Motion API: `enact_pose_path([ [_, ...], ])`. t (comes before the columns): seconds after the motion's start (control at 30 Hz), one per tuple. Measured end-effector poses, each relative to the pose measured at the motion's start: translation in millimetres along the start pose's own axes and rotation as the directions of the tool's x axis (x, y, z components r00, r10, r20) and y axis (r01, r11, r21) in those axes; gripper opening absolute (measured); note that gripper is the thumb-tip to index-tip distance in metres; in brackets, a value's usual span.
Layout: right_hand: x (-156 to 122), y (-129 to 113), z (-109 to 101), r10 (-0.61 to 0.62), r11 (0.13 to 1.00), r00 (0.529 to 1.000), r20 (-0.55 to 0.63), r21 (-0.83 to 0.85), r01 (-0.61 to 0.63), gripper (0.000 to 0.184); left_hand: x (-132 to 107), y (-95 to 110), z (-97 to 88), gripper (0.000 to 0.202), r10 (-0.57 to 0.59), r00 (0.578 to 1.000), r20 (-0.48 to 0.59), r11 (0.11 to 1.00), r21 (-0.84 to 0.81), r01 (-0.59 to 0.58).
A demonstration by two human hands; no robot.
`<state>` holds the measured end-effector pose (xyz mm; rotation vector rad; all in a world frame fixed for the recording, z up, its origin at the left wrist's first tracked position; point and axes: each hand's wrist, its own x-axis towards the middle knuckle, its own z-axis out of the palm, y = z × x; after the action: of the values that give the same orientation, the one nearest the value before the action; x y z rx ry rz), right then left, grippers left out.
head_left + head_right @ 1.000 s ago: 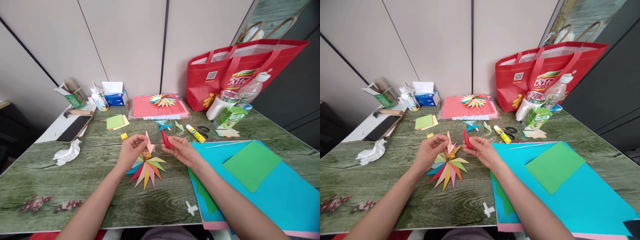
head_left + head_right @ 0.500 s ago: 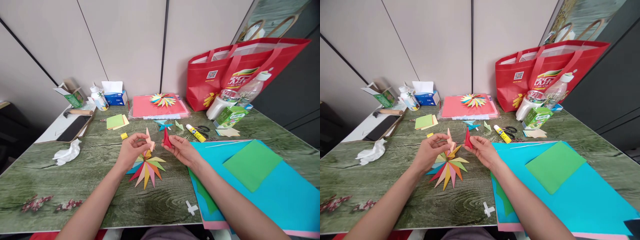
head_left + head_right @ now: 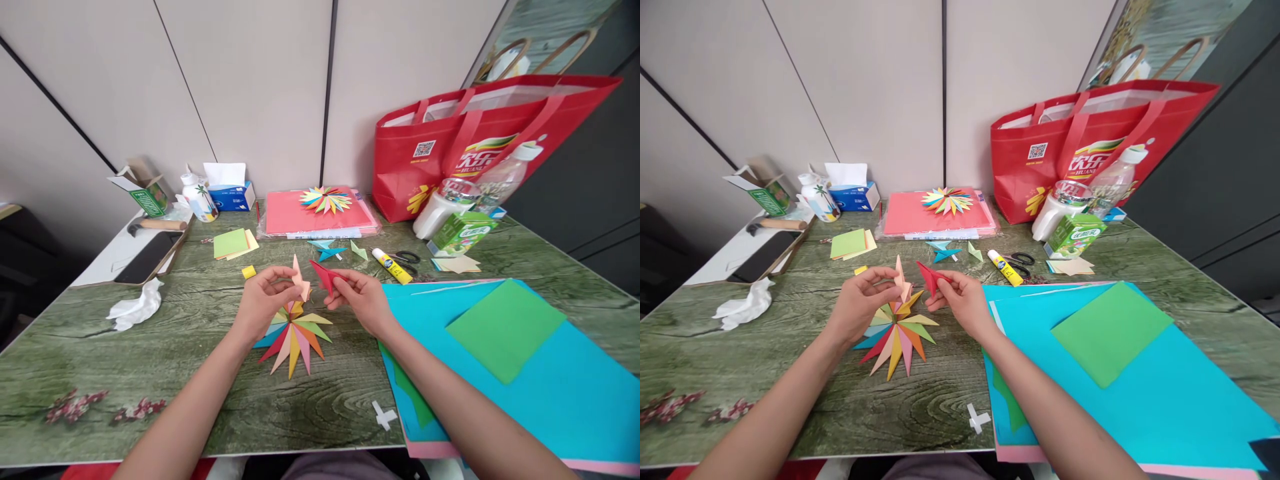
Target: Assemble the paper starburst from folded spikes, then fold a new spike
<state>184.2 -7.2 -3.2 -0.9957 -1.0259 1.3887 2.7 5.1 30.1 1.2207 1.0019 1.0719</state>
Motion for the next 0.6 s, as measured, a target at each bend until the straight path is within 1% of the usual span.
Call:
enact_pose_path([
  [0.1,0.8,1.1,-1.5,-0.041,0.999,0.998,-0.039,0.021,0.042,0.028,0.1,-0.9,-0.6,0.026,0.009,1.0,0.008,1.0,0.011,-0.009],
  [0.17,1.2,0.6,-2.2,-0.042,0.998,0.998,-0.054,0.055,0.045,0.028,0.2,-1.2,-0.4,0.025,0.014,1.0,0.008,1.0,0.008,-0.014],
  [0.3,1.4,-2.3,-1.3,0.013,0.99,0.999,-0.045,0.144,-0.007,0.03,0.1,-1.0,0.6,0.025,0.016,1.0,0.008,1.0,-0.004,-0.016],
  [0.47,1.5,-6.4,0.1,0.053,0.968,0.998,-0.022,0.245,-0.046,0.023,-0.4,-0.2,1.4,0.025,0.028,1.0,0.01,1.0,-0.002,-0.028],
  [0.6,2.3,-8.1,-2.6,0.122,0.944,0.992,0.036,0.306,-0.127,0.023,-1.0,0.2,2.0,0.025,0.037,0.999,0.03,0.999,-0.008,-0.036],
])
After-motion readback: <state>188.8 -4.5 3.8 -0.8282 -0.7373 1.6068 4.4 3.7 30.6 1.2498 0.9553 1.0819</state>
